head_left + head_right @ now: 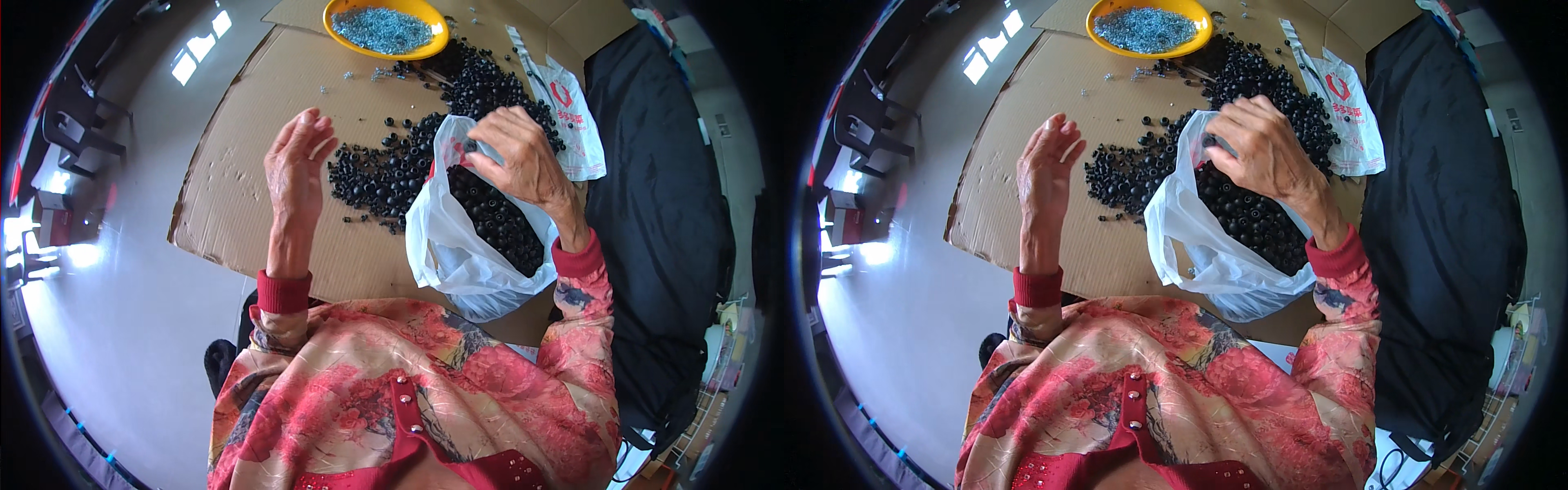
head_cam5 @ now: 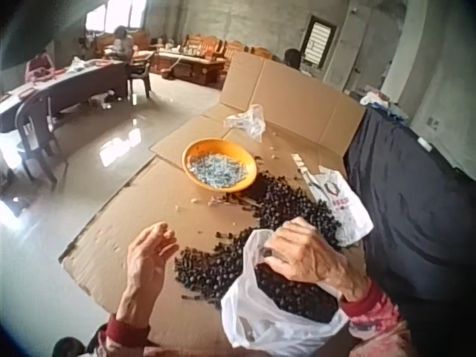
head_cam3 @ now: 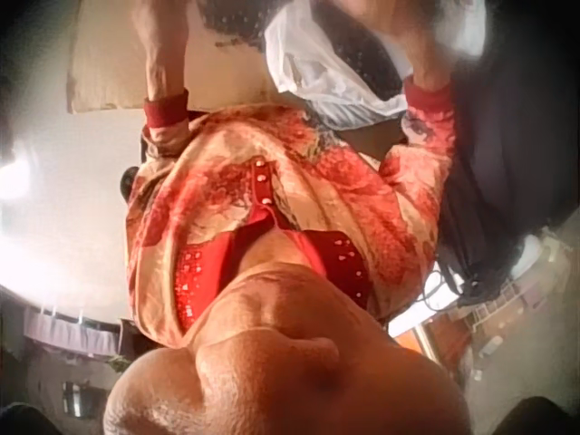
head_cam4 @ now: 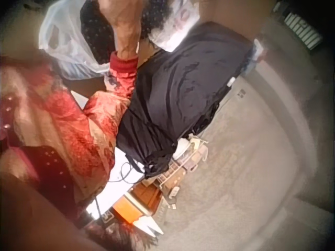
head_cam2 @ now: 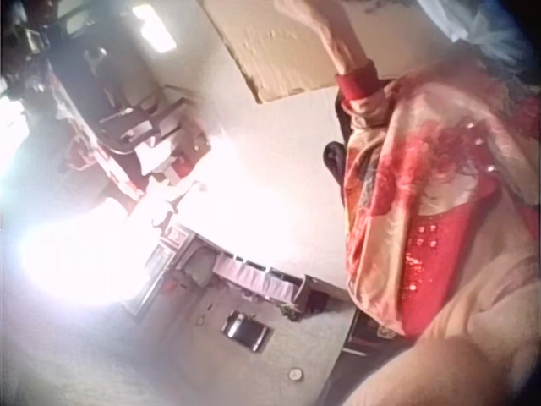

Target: The person is assembling small black plastic fasteners or grommets by hand.

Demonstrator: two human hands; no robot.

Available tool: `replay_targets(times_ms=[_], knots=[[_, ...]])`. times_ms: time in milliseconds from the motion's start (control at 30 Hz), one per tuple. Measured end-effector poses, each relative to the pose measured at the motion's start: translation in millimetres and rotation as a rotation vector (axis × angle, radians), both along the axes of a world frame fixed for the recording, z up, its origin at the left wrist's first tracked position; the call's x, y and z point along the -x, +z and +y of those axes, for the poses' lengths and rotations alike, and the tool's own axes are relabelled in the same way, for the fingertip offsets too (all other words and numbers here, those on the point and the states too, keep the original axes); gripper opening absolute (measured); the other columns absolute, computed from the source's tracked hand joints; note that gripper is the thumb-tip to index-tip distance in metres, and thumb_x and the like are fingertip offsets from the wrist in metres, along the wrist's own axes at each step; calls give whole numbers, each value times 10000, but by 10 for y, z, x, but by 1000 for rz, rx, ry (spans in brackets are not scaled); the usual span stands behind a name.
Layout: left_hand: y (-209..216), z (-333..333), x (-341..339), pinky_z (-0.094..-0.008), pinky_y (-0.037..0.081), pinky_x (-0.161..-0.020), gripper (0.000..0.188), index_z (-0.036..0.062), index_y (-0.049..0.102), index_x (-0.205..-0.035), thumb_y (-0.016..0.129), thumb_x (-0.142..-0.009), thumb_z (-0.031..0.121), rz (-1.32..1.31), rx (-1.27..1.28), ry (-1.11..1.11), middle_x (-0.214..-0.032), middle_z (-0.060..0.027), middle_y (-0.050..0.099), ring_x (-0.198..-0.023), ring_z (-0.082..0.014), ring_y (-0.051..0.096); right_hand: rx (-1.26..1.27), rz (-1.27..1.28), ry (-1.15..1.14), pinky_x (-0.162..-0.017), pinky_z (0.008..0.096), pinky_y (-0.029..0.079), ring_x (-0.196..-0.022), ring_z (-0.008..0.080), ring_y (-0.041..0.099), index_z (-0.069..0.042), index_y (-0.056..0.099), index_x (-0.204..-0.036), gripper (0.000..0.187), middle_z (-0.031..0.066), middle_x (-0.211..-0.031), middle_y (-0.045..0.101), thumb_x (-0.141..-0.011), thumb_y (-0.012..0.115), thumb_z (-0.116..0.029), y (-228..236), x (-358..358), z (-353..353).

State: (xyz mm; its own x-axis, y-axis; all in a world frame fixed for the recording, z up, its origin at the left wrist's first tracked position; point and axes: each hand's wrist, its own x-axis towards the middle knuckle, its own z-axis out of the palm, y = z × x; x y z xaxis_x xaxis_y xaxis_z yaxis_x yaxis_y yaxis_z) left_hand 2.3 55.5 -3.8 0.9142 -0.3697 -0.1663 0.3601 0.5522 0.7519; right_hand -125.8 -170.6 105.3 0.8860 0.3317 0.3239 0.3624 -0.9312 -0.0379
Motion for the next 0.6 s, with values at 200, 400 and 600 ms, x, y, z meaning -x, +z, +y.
replay_targets(times_ms=[200,400,600], knots=[[-546,135,-123,-270,489,-765,265,-7,590,-1011,586,-860,211,-59,-107,195,-889,-72,626,-818,-145,604,39,151,-102,-679,348,400,-726,248,542,-17,596,-778,197,103,-743,576,-655,696,-133,-68,298,-40],[-780,124,-114,-262,484,-765,294,-14,603,-995,607,-849,241,-167,-217,214,-872,-78,632,-793,-140,601,80,126,-163,-692,352,398,-745,245,538,-18,611,-805,242,101,-750,579,-669,715,-190,-199,397,-1],[-826,99,-16,-226,456,-723,228,-20,621,-966,592,-861,180,-318,-272,182,-826,-54,642,-773,-105,580,-58,-46,-50,-687,339,414,-717,238,548,-13,605,-785,137,91,-730,580,-716,659,-118,-50,210,162]])
